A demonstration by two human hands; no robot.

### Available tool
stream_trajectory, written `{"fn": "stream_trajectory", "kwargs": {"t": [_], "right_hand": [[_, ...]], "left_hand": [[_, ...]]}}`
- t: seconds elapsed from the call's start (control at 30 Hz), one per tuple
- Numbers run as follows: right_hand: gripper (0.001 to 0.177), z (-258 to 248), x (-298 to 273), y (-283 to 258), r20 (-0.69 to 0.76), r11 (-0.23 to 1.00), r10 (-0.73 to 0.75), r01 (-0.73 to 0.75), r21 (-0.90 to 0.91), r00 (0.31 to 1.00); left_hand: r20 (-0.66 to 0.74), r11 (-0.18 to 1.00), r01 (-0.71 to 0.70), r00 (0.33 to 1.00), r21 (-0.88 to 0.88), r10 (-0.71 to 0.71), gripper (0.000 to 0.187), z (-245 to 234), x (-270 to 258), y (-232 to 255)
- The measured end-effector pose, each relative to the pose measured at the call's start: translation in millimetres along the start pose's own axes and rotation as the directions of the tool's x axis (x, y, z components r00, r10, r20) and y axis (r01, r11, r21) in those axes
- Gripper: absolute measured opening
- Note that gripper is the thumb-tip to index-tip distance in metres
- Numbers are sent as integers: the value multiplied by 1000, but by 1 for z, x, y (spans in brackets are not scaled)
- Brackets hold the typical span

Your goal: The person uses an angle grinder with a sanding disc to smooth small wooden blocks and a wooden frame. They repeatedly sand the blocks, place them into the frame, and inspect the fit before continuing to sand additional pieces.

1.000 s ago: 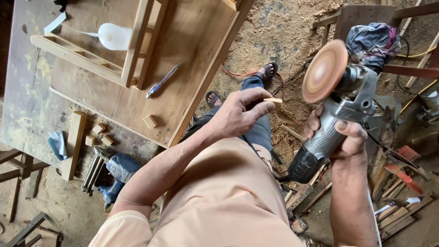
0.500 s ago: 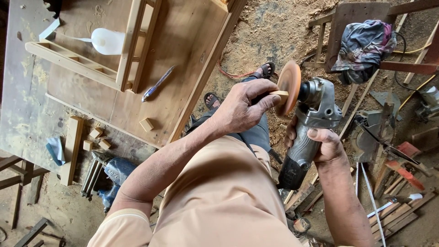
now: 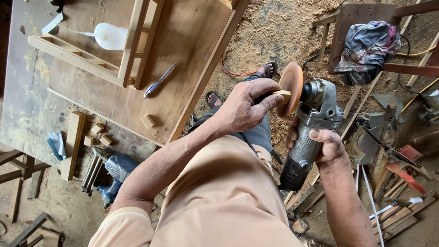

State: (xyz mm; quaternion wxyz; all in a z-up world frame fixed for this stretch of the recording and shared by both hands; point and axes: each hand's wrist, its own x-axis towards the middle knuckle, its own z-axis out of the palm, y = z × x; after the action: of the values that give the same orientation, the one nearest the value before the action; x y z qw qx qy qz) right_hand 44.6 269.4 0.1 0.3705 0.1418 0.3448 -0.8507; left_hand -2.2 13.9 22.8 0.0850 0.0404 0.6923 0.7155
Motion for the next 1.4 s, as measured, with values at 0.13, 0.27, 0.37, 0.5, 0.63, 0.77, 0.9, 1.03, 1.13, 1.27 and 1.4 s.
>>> {"fn": "stream_trajectory", "kwargs": {"t": [0.13, 0.27, 0.37, 0.5, 0.63, 0.77, 0.9, 1.03, 1.13, 1.27, 1.4], "right_hand": [[50, -4, 1, 0, 6, 1000, 2, -2, 5, 1000], [49, -5, 1, 1, 25, 1000, -6, 5, 21, 1000], [50, -5, 0, 1, 6, 1000, 0, -1, 25, 1000], [52, -4, 0, -1, -14, 1000, 9, -9, -3, 1000], [52, -2, 6, -18, -25, 999, -9, 8, -33, 1000], [56, -14, -1, -28, -4, 998, -66, 66, -21, 998], [55, -24, -6, -33, 0, 995, -89, 89, -35, 996], [54, -19, -8, -13, 19, 996, -90, 90, -12, 996], [51, -4, -8, -6, 16, 998, -58, 58, -2, 998], [51, 11, -9, -8, -51, 998, -55, 56, 22, 997], [50, 7, -7, -8, -31, 999, -45, 46, 25, 998]], "left_hand": [[10, 1000, 13, 1000, 4, -13, 11, 0, -1, 3], [15, 1000, 22, 1000, 8, -22, 10, 0, -2, 3], [26, 1000, 22, 999, 14, -23, 10, 1, -2, 1], [30, 1000, 28, 999, 13, -29, 11, 3, -2, 2], [84, 999, 43, 995, 32, -46, 10, 2, -6, 13], [104, 982, 179, 980, -68, -171, 10, 4, -10, 30], [80, 958, 258, 965, -123, -250, 10, 2, -7, 32], [82, 967, 233, 971, -101, -225, 10, 5, 0, 26], [88, 975, 209, 975, -76, -202, 11, 7, 5, 26], [72, 982, 184, 981, -45, -181, 11, 9, 8, 27], [69, 986, 165, 984, -5, -164, 11, 8, 6, 23]]}}
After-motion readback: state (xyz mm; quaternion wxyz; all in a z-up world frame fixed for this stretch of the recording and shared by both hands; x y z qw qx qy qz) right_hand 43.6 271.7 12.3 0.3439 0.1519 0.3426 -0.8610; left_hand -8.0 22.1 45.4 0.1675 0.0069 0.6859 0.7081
